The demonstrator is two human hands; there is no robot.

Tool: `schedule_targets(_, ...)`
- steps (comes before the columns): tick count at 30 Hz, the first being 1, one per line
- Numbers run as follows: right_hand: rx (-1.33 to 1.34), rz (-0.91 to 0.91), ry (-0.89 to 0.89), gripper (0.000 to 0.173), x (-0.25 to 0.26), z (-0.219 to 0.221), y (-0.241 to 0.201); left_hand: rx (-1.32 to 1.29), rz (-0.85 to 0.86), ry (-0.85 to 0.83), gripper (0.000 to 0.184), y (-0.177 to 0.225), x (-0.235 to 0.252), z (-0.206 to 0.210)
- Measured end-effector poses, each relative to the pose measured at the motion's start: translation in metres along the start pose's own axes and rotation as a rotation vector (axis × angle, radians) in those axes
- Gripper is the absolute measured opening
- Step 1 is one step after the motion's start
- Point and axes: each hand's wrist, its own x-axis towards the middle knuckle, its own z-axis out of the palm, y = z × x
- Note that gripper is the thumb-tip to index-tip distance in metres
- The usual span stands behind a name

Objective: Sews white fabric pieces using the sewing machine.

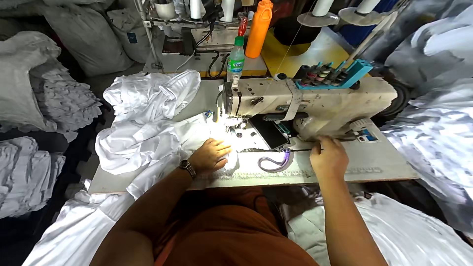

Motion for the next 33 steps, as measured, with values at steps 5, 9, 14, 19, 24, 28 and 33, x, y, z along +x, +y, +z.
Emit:
schedule_targets(5, 0.041, 0.017, -0.050, 0.028, -0.003, 0.002, 0.005, -0.031, 0.005, -0.023, 0.050, 0.007, -0.003, -0.001)
schedule_targets(9, 0.167, -0.170, 0.090, 0.030, -0.007, -0.008, -0.030, -0.037, -0.007, -0.050, 0.052, 0.010, -0.004, -0.003)
schedule_targets(14, 0.374, -0.572, -0.216, 0.025, -0.024, 0.046, -0.126, -0.010, 0.014, -0.087, 0.031, 0.017, 0.007, -0.020)
schedule_targets(19, 0.449, -0.793, -0.367, 0.025, -0.004, 0.101, -0.156, -0.035, 0.043, -0.137, 0.021, 0.064, 0.001, -0.043)
schedule_targets(24, 0.423, -0.948, -0.283, 0.017, -0.021, 0.089, -0.147, -0.392, 0.199, -0.346, 0.011, 0.120, -0.018, -0.079)
schedule_targets(28, 0.510, -0.951, -0.316, 0.016, -0.092, 0.053, -0.124, -0.339, -0.030, -0.316, 0.024, 0.112, -0.016, -0.085)
schedule_targets(33, 0.491, -0.913, -0.290, 0.020, -0.141, 0.032, -0.107, -0.037, -0.494, -0.051, 0.045, 0.080, -0.003, -0.015)
